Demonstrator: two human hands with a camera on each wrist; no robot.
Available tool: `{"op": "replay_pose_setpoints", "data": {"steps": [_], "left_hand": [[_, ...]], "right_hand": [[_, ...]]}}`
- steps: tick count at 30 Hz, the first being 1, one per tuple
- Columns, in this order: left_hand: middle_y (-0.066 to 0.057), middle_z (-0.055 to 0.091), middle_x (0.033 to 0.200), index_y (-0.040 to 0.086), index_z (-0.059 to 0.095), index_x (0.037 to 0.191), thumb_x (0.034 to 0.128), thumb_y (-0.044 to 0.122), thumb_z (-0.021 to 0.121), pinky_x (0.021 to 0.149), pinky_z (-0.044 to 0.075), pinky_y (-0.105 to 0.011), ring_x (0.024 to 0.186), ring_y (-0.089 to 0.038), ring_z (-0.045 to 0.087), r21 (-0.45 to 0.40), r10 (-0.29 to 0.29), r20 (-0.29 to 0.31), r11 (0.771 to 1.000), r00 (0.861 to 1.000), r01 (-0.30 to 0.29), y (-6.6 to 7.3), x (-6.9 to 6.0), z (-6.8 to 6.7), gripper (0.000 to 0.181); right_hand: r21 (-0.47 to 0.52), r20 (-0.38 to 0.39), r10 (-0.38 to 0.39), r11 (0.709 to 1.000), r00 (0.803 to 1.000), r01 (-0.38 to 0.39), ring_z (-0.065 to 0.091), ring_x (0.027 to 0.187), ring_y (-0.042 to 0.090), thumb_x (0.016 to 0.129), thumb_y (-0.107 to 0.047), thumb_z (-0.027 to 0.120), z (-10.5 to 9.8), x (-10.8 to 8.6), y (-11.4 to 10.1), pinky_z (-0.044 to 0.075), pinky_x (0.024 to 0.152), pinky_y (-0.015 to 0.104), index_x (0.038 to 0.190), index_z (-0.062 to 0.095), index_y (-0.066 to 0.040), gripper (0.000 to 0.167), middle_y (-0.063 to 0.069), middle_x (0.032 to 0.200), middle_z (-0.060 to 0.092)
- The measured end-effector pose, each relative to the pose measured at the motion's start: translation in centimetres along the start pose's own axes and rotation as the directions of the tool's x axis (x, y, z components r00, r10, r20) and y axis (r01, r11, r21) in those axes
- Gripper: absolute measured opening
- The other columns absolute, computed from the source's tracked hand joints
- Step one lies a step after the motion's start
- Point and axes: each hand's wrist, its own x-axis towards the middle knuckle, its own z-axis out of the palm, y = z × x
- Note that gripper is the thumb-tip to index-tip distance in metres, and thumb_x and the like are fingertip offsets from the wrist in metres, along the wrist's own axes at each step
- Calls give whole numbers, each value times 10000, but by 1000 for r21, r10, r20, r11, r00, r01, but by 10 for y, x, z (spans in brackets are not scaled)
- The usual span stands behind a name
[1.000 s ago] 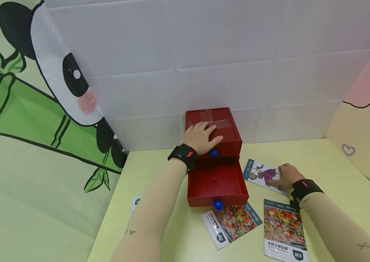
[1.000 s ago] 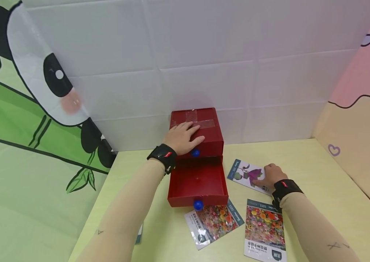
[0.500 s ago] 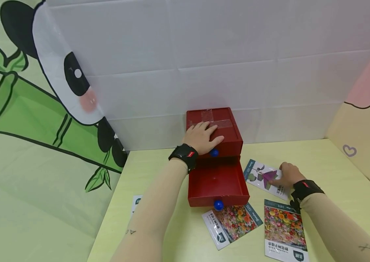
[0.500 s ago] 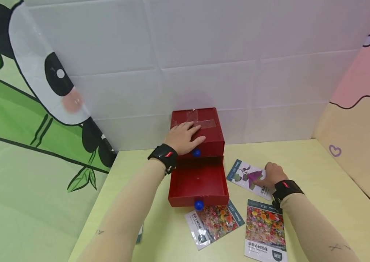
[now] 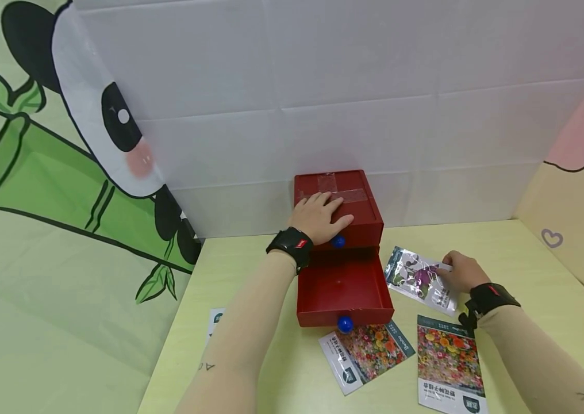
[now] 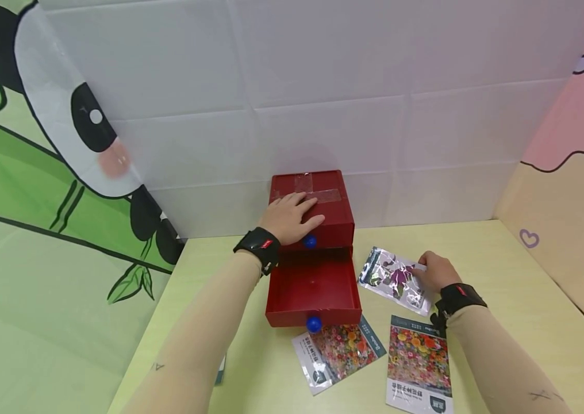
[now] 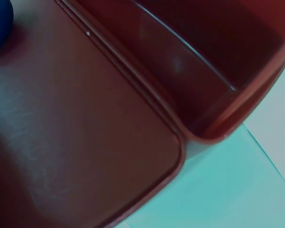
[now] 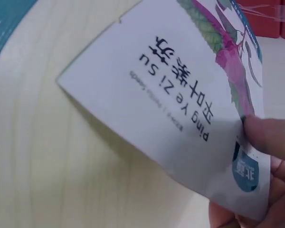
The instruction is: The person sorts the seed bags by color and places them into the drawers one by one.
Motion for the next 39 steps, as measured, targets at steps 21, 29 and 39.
{"op": "replay_pose_setpoints", "data": {"steps": [21,29,39], "left_hand": [[-26,327,1540,313,349,1502,936,682,278,1152,195,-465,1416,-233,268,-21,8,5,1000,1000,-8,1,-3,-4,679],[-18,325,1541,314,349,1502,933,688,279,1151,199,-462,1418,-228,264,-21,12,5,1000,1000,-12,-2,-5,-4,684],[-26,354,1526,285,386,1489,930,681,309,1140,224,-475,1403,-229,296,-62,36,-12,997,999,-37,-3,-6,-7,689]], "right_hand": [[20,-117,-127,991,985,130,556,722,252,1003,-172,511,-36,-22,-4,424,606,342,1110,541,15,217,241,965,609],[57,-153,-145,986,977,156,595,718,233,1016,-199,491,-54,-35,-15,445,598,329,1123,529,16,244,244,951,633],[151,-234,-142,972,962,181,637,696,239,1028,-243,460,-77,-65,-36,472,543,275,1154,498,7,282,252,956,642]]}}
